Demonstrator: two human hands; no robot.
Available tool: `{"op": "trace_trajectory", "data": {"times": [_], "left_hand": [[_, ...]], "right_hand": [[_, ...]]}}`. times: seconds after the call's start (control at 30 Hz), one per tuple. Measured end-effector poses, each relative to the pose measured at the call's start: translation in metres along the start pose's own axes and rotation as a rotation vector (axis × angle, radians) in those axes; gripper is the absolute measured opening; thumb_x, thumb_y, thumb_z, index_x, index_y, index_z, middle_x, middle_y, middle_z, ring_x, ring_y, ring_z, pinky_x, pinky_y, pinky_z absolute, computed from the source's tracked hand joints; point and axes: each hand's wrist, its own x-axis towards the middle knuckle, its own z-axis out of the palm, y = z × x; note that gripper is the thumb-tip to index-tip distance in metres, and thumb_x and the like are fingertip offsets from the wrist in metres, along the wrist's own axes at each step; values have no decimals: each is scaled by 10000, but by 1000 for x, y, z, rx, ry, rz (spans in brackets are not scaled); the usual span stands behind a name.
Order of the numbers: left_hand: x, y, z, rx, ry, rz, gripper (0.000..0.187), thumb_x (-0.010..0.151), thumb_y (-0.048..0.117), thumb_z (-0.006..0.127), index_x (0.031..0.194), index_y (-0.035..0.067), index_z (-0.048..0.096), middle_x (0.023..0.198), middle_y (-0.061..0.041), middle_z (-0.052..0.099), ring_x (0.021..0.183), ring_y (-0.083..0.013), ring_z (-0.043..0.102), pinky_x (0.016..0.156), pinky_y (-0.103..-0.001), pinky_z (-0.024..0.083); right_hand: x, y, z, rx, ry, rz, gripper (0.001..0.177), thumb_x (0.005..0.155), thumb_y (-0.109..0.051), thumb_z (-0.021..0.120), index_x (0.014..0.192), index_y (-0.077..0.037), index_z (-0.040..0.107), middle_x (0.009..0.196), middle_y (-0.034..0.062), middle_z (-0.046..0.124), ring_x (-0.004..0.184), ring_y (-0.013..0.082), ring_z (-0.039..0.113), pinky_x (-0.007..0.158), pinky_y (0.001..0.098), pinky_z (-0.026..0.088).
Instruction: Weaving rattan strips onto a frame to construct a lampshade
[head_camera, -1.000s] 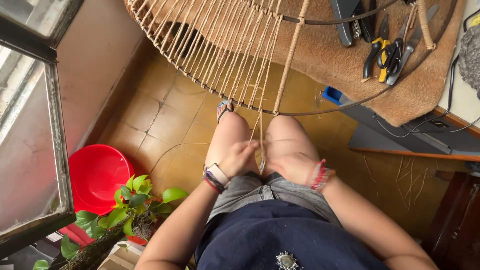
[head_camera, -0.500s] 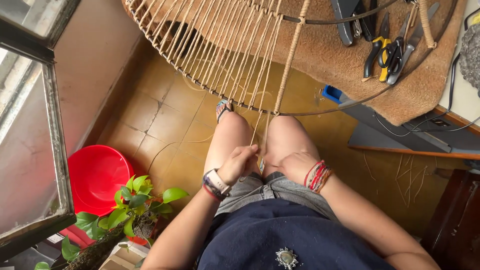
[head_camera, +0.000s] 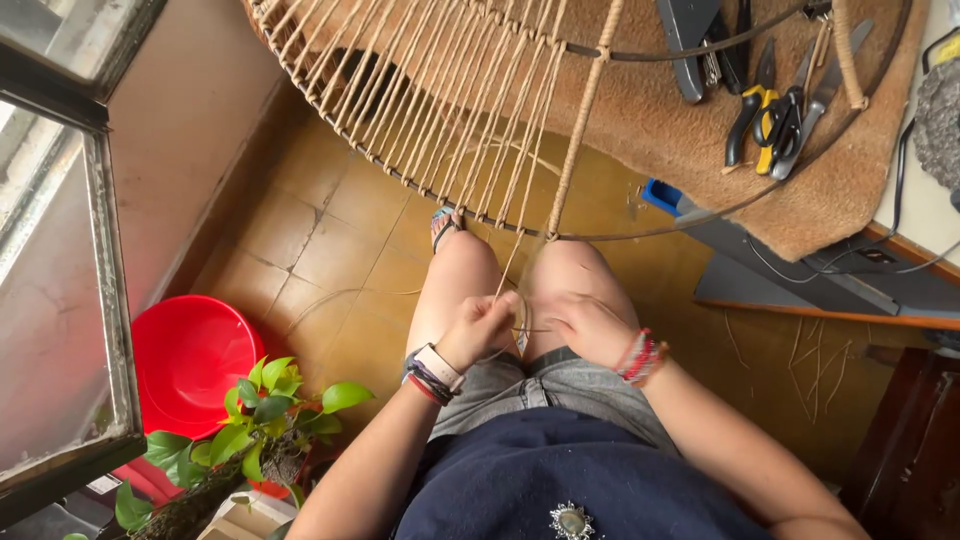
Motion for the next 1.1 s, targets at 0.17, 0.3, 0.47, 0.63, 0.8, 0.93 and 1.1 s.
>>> {"op": "trace_trajectory", "data": {"times": [0.17, 0.3, 0.47, 0.63, 0.8, 0.93, 1.1], "left_hand": [[12, 22, -22, 908, 222, 251, 326, 902, 498, 701, 843, 184, 640, 579, -81, 659, 581, -248, 711, 570, -350, 565], [-17, 94, -4, 170, -52, 6, 429, 1004, 459, 532, 690, 180, 616, 523, -18, 572, 580, -183, 594, 572, -335, 511], [10, 9, -19, 234, 10, 114, 411, 948, 405, 657, 661, 112, 637, 476, -66, 556, 484, -208, 612, 425, -286, 449], [15, 26, -20, 1019, 182, 231, 309, 825, 416, 738, 690, 147, 669, 543, -102, 652, 592, -299, 727, 557, -390, 582], [-23, 71, -6, 294, -11, 64, 671, 1062, 517, 342, 701, 54, 668, 679, -208, 691, 812, -401, 703, 807, -481, 546], [6, 13, -10, 295, 25, 42, 575, 967, 595, 575, 580, 173, 626, 549, -46, 650, 638, -256, 679, 694, -360, 546], [6, 37, -12, 1091, 287, 165, 340, 768, 520, 774, 709, 209, 651, 614, -36, 692, 652, -250, 741, 607, -382, 579]], "right_hand": [[-9, -15, -14, 1185, 109, -237, 360, 911, -211, 586, 1222, -29, 597, 1262, 202, 670, 1242, 305, 594, 1092, 434, 418], [-12, 23, 9, -319, -375, 176, 336, 973, -543, 463, 1103, -429, 751, 1120, -78, 763, 1136, 247, 690, 1016, 399, 522], [-5, -16, -10, 383, -167, 119, 348, 966, -371, 531, 1144, -146, 729, 1181, 111, 700, 1184, 288, 614, 1094, 461, 384], [1, -29, -33, 1243, 52, -319, 662, 1037, -350, 389, 1503, 118, 363, 1237, 245, 635, 1193, 272, 600, 1086, 378, 380], [18, 11, 9, 789, 284, 1, 403, 982, -186, 656, 1355, -46, 591, 1234, 128, 655, 1175, 247, 621, 1033, 412, 495], [16, -23, -5, 866, 210, -118, 502, 966, -132, 638, 1416, 37, 495, 1318, 238, 601, 1255, 344, 583, 1068, 472, 435], [-9, -2, -8, 827, 252, -187, 421, 1109, -257, 341, 1031, 3, 662, 560, -14, 459, 449, 79, 452, 481, 227, 439]]}}
